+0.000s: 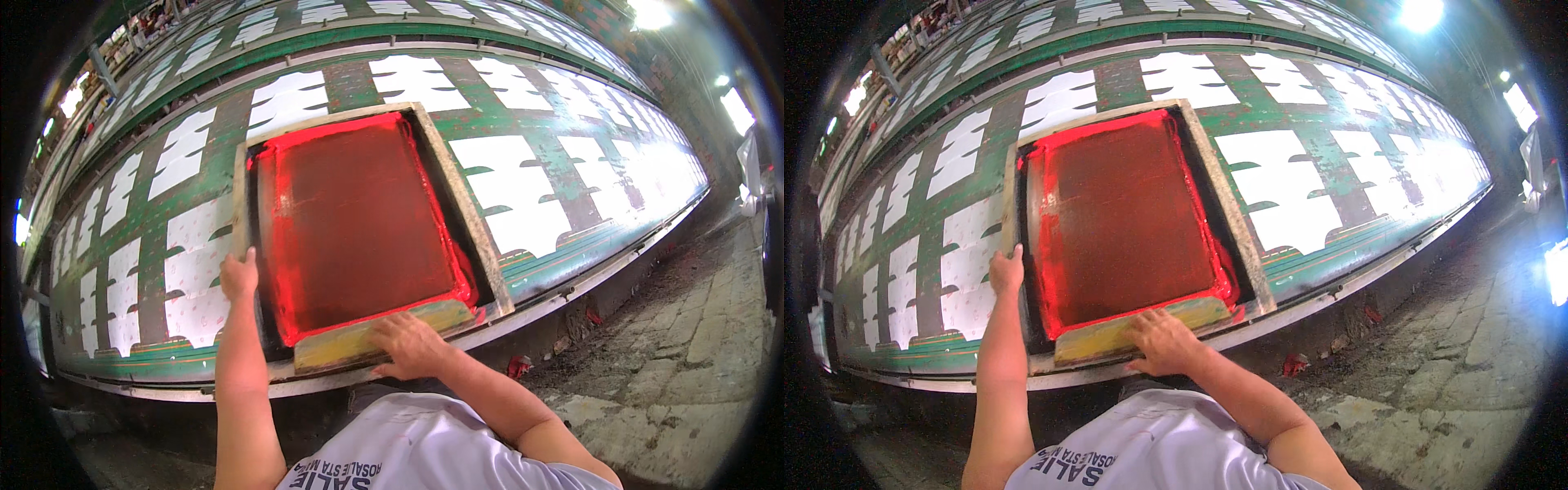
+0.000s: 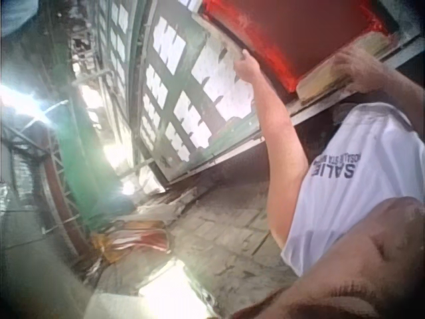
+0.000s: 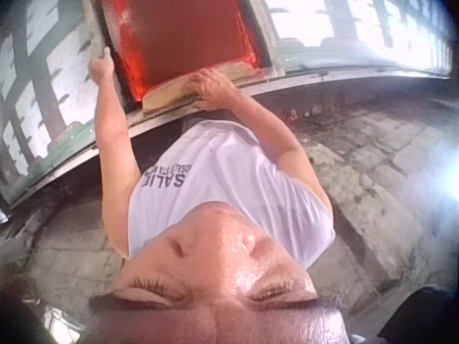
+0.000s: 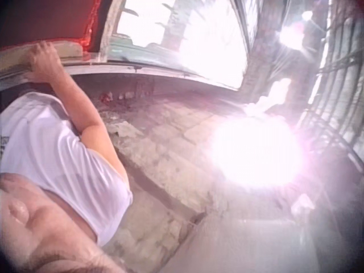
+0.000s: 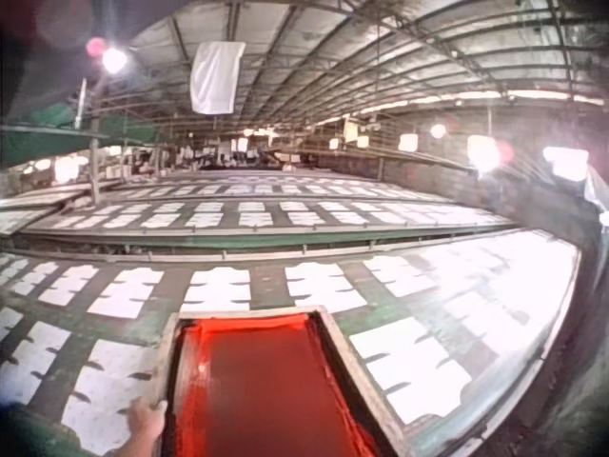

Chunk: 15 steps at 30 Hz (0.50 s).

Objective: The person uses a squeegee to pull red ink across a screen-printing frame repeatedly over a series of white paper sheets laid out on a green conveyor table. The person moves the frame along the table and continues the same squeegee motion across multiple sheets.

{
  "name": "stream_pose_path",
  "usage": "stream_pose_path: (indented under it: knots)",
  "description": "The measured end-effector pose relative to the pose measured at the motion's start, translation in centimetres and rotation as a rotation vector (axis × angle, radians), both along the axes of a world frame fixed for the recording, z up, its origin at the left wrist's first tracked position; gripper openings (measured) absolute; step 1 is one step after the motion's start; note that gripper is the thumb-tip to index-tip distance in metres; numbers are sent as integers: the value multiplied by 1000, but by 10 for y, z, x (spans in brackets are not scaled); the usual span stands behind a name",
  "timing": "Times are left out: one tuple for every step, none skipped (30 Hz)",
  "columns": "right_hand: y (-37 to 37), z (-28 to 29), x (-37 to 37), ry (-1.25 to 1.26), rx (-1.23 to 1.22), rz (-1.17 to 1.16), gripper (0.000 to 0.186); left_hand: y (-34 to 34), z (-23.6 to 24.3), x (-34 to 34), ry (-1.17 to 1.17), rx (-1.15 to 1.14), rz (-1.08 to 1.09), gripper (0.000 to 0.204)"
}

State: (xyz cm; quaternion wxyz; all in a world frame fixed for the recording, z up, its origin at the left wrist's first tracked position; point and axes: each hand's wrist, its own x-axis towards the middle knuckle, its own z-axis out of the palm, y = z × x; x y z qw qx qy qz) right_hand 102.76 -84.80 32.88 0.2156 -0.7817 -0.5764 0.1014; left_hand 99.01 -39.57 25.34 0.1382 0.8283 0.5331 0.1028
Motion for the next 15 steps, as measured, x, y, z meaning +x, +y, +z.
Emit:
stream_pose_path:
  knots:
    - [-10,0,6,62,33,27,67,0,0,1,36,11,8,76]
    - [-22,0,15,163,36,30,58,-1,1,3,70,21,28,75]
    - [-35,0,30,156,103,-16,53,-2,1,5,88,35,34,73]
    - [-49,0,46,146,168,-62,49,-3,0,7,82,47,38,72]
    - [-63,0,62,136,230,-103,44,-4,0,8,105,84,49,70]
    - [-74,-2,79,71,272,-223,42,-5,0,11,98,81,49,70]
    - [-87,-3,97,-22,280,-328,40,-5,-1,12,111,84,55,69]
    - [-95,-6,116,4,271,-458,39,-5,-1,13,130,103,64,69]
    - [-103,-9,134,-41,223,-547,43,-5,-2,14,127,90,67,69]
    - [-109,-13,149,-73,182,-622,49,-4,-3,14,131,92,72,69]
    - [-113,-17,162,-107,113,-708,54,-4,-3,14,148,105,81,69]
    - [-115,-21,174,-81,90,-758,60,-3,-4,13,126,98,75,69]
    - [-115,-26,184,-28,19,-838,66,-3,-5,13,116,105,71,68]
    - [-112,-31,193,0,-18,-866,75,-2,-6,12,112,133,61,68]
    - [-110,-35,201,38,27,-863,77,-1,-6,11,92,120,58,66]
